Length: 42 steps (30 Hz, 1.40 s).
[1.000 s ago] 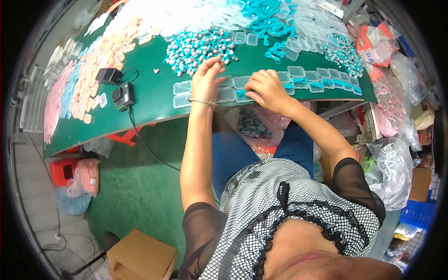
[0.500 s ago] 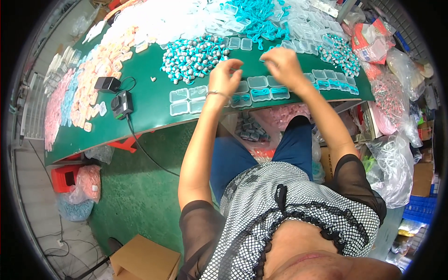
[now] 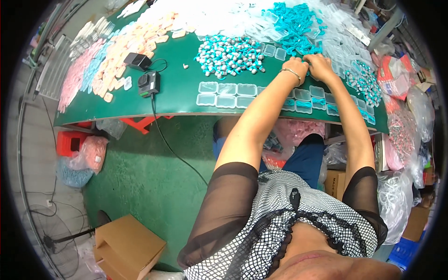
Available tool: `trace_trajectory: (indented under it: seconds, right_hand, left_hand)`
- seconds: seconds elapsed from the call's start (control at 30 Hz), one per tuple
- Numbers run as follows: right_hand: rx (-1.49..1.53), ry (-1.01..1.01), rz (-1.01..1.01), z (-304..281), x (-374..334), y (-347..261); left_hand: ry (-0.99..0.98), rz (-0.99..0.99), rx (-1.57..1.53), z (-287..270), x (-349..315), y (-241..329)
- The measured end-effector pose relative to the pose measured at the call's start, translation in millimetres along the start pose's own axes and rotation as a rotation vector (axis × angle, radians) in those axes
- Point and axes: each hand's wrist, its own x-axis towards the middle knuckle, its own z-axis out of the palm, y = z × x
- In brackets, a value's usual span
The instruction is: Placing small teal plastic components into individual clear plastic boxes.
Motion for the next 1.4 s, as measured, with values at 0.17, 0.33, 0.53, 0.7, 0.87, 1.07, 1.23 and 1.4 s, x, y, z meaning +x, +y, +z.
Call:
trace_trajectory:
  seconds: [0.17, 0.33, 0.53, 0.7, 0.87, 1.07, 1.23, 1.4]
  right_hand:
    - [0.008, 0.052, -0.056, 5.3, 1.2, 6.0]
    - [0.292, 0.323, -0.207, 9.1, -1.0, 11.7]
    - [1.076, -0.004, -0.331, -33.0, -20.5, -44.9]
    - [1.21, -0.15, -0.371, -36.6, -24.6, -88.1]
    - [1.261, -0.166, -0.453, -30.2, -33.2, -134.8]
    - [1.172, -0.168, -0.411, -26.9, -52.4, -169.2]
    - [0.695, 0.163, -0.601, -17.3, -65.4, -185.5]
    - [0.492, 0.246, -0.605, -13.2, -75.0, -191.5]
  left_hand:
    - [0.064, -0.035, -0.044, -1.2, -4.5, -0.9]
    - [0.121, -0.137, -0.31, -12.8, -10.4, -26.8]
    - [-0.015, -0.287, -1.197, -66.8, -68.6, -62.8]
    - [-0.025, -0.263, -1.506, -92.4, -122.1, -77.3]
    - [0.051, -0.302, -1.66, -97.4, -172.1, -86.3]
    - [0.165, -0.41, -1.709, -102.1, -217.7, -98.7]
    - [0.363, -0.519, -1.575, -101.5, -238.2, -105.8]
    - [0.4, -0.522, -1.361, -102.9, -251.6, -102.0]
